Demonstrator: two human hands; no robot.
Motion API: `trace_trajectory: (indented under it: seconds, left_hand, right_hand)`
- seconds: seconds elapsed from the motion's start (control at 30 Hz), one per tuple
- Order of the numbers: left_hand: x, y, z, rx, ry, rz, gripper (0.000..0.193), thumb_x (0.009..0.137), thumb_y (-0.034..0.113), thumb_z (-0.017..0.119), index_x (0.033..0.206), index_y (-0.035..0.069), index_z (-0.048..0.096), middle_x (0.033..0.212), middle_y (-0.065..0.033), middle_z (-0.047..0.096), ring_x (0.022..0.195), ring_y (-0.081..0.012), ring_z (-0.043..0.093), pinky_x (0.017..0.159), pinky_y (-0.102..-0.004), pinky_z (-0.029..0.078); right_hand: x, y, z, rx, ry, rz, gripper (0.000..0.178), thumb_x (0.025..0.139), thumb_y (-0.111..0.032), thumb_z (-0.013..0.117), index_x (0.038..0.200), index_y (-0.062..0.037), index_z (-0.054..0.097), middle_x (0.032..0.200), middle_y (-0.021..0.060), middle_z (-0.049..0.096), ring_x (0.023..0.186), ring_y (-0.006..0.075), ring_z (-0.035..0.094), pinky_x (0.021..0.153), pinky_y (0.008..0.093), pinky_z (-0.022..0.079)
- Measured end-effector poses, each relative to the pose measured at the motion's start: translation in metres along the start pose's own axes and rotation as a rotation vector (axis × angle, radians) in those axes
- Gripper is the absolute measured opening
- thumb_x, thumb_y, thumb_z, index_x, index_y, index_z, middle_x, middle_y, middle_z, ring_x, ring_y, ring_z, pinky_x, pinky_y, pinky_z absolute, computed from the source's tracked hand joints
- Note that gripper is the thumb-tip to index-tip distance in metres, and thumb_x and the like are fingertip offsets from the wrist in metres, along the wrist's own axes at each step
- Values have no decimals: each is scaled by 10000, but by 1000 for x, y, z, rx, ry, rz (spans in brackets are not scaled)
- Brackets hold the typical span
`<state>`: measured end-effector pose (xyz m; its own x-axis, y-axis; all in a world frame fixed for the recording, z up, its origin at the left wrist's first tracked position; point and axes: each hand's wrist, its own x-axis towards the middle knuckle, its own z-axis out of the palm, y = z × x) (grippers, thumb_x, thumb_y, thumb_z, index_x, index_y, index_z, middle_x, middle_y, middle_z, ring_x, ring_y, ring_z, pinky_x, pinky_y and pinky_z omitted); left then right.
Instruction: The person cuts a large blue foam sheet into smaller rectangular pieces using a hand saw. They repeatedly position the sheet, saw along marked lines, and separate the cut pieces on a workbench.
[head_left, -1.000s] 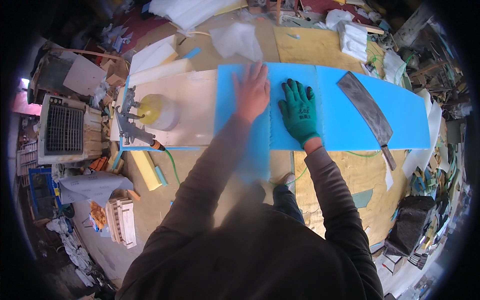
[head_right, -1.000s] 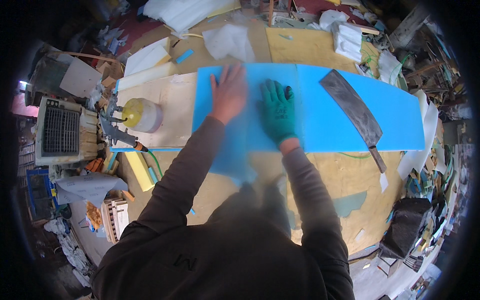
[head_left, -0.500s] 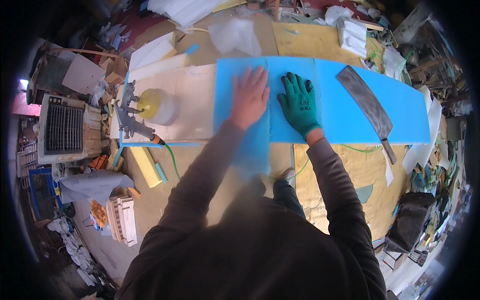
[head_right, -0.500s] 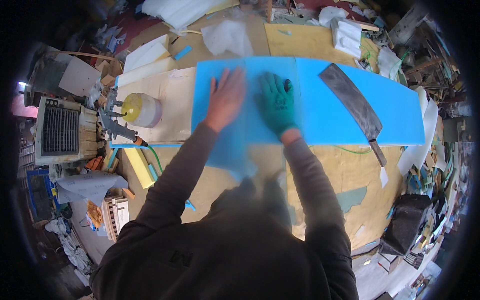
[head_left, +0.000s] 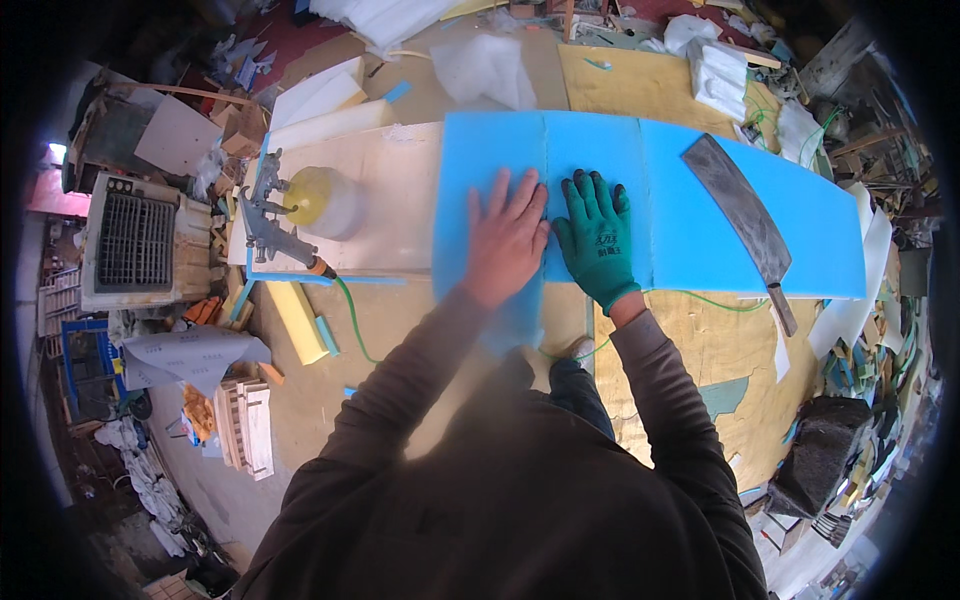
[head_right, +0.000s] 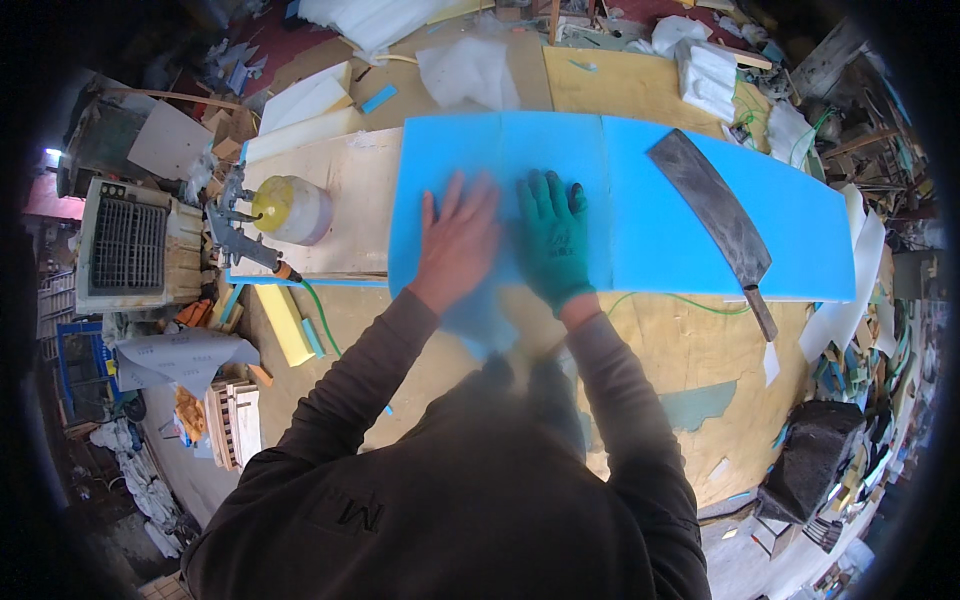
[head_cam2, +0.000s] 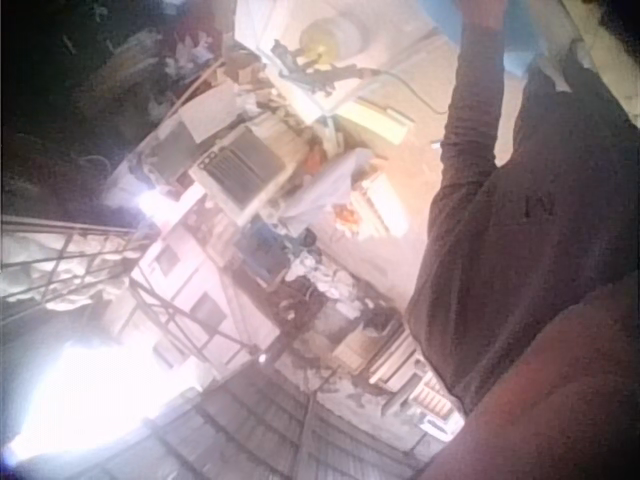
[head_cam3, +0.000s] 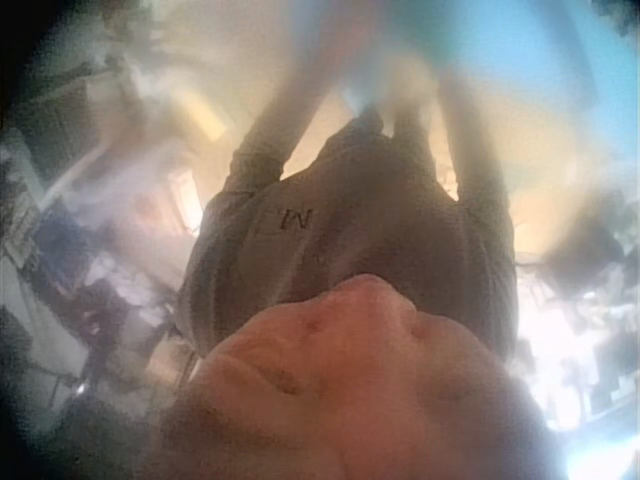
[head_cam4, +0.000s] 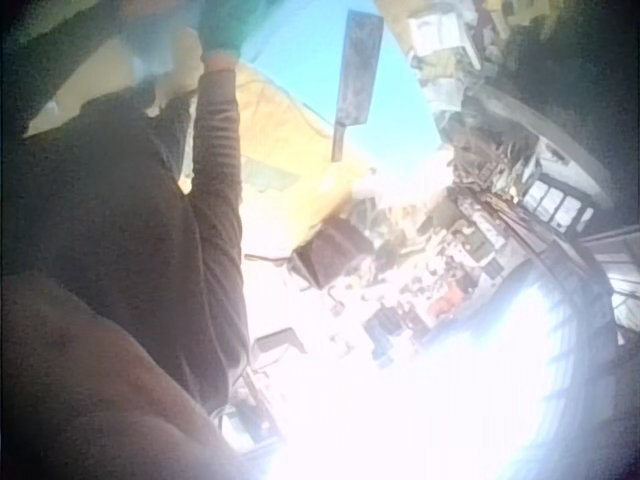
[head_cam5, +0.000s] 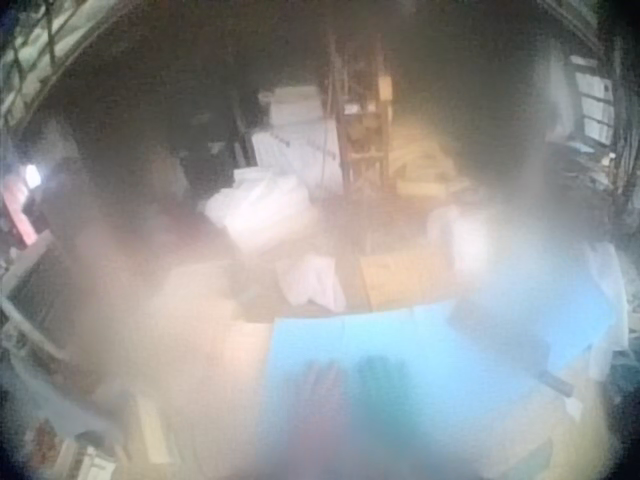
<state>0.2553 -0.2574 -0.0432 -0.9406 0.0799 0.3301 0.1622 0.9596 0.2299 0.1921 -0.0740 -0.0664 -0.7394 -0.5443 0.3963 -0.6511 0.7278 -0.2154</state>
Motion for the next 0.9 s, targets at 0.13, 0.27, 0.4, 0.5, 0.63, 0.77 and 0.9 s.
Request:
trace_trajectory:
  seconds: [0.13, 0.27, 0.4, 0.5, 0.63, 0.77, 0.9]
  left_hand:
    - [4, -14, 0, -129, -35, 38, 518, 1073, 267, 628, 1541, 47, 598, 1704, -110, 477, 1562, -401, 415, 1246, -717, 277]
    - [-15, -12, -10, -102, -36, 59, 526, 1090, 257, 605, 1569, 43, 575, 1717, -118, 461, 1582, -399, 395, 1254, -710, 274]
    - [-29, 10, -12, -36, -65, 10, 541, 1095, 257, 595, 1592, 43, 558, 1728, -114, 452, 1599, -391, 378, 1261, -709, 269]
    - [-33, 10, -15, -60, -90, 19, 559, 1094, 268, 591, 1600, 34, 549, 1743, -119, 437, 1611, -385, 368, 1278, -699, 253]
    - [-45, 14, -13, -90, -94, 66, 607, 1072, 271, 614, 1599, -18, 531, 1760, -160, 409, 1636, -381, 345, 1304, -679, 224]
    - [-58, 44, -1, -85, -91, -14, 649, 1043, 247, 631, 1597, -66, 505, 1757, -207, 397, 1654, -390, 323, 1311, -676, 216]
    - [-62, 50, -3, -238, -63, -28, 664, 1029, 244, 632, 1600, -66, 495, 1760, -216, 390, 1662, -393, 310, 1311, -680, 209]
  right_hand:
    - [-1, 0, -1, -12, 1, -14, 604, 1068, -303, 637, 1585, -12, 526, 1667, 228, 501, 1564, 442, 434, 1291, 657, 248]
    - [-1, -2, -4, 25, 2, 7, 612, 1069, -305, 636, 1589, -4, 517, 1668, 237, 494, 1563, 447, 431, 1288, 660, 252]
    - [-5, -11, -8, 0, 2, 24, 615, 1068, -300, 632, 1596, -10, 509, 1673, 236, 486, 1561, 447, 429, 1283, 660, 256]
    - [-4, -11, -10, -1, -44, 35, 613, 1069, -298, 623, 1601, -14, 507, 1681, 233, 479, 1565, 445, 423, 1289, 657, 249]
    - [-2, -9, -9, 10, -42, 39, 612, 1070, -299, 615, 1602, -16, 508, 1686, 231, 473, 1567, 442, 419, 1292, 653, 246]
    - [-3, -14, -4, -36, 5, 28, 613, 1041, -304, 666, 1551, 7, 532, 1643, 234, 492, 1549, 460, 417, 1280, 682, 257]
    - [-4, -13, -2, -42, -9, 22, 617, 1060, -320, 643, 1567, 9, 520, 1649, 238, 489, 1543, 470, 425, 1278, 685, 258]
